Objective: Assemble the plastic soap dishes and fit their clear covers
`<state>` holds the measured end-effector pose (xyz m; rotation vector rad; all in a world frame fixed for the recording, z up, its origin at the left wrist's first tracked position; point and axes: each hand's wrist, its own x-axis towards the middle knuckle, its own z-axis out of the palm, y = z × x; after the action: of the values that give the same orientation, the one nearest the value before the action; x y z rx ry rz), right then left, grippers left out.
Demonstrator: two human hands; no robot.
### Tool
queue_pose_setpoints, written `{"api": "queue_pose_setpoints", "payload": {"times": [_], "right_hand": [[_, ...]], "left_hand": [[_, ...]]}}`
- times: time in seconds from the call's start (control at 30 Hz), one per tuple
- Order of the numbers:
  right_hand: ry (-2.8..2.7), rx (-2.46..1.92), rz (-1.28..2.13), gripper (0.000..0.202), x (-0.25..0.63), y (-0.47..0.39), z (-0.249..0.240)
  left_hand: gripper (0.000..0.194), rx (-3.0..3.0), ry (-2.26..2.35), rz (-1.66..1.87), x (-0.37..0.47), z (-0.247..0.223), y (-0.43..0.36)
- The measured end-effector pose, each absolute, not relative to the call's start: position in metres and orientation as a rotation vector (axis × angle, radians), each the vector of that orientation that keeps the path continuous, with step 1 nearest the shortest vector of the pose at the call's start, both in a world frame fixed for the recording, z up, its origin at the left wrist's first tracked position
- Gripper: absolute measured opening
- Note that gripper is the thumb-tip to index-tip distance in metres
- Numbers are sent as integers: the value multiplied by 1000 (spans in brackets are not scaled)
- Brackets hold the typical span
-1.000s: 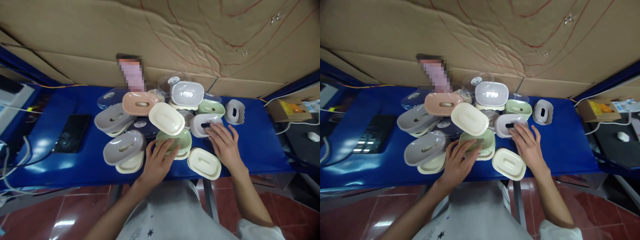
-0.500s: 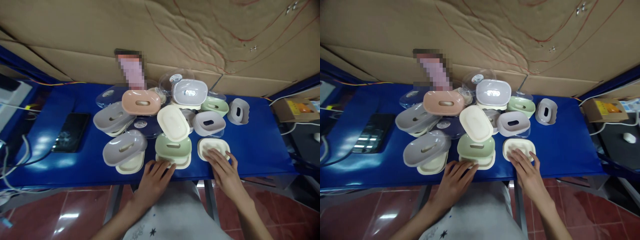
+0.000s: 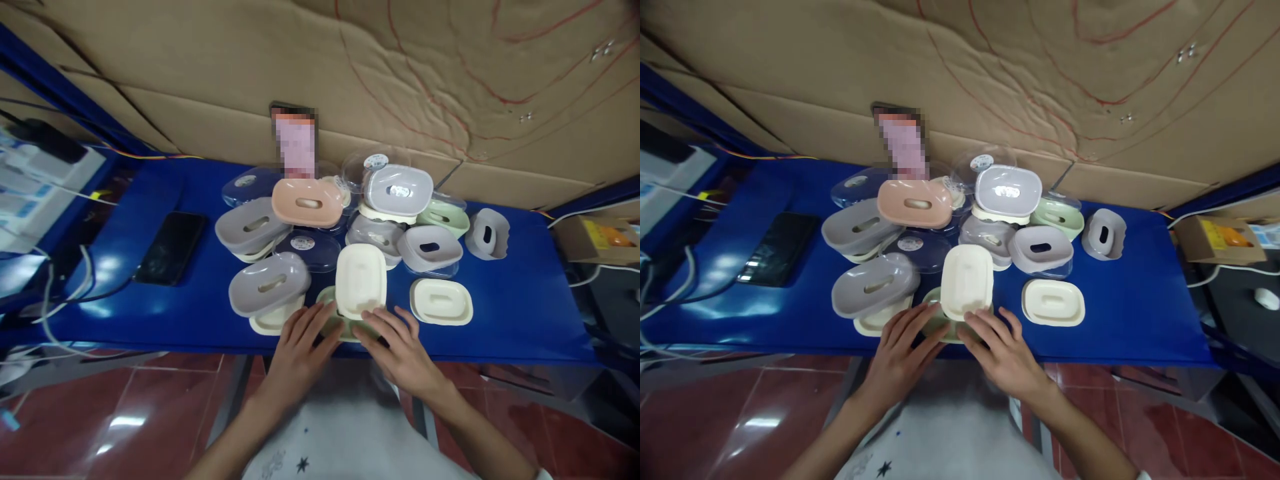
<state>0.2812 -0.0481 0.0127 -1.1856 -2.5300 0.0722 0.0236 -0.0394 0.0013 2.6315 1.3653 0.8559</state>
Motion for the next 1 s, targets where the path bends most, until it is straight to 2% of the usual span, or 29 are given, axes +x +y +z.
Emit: {"api": "queue_pose_setpoints", "payload": {"times": [0.2, 0.33, 0.47, 0.57, 0.7, 0.9, 1.0], "right_hand": [[-2520, -1205, 99, 33, 284, -45, 25], [-2499, -1313, 134, 39, 283, -29, 35], [-2415, -1261, 104, 32, 291, -25, 44], [-2283, -1210, 73, 37, 310, -37, 55], [-2057, -1338, -111, 42, 349, -67, 64], [-1787, -1806, -471, 22, 418, -76, 26], [-1750, -1863, -502, 26, 441, -61, 2]], "left_hand": [[29, 2678, 1226, 845, 15, 7, -37], [41, 2669, 1418, 923, 3, 27, -14], [54, 2658, 1698, 666, -10, 40, 34], [49, 2635, 1660, 586, -15, 38, 64], [38, 2615, 1577, 765, -14, 40, 68], [44, 2701, 1479, 1031, 17, 54, 20], [41, 2712, 1426, 1087, 41, 49, 4]]}}
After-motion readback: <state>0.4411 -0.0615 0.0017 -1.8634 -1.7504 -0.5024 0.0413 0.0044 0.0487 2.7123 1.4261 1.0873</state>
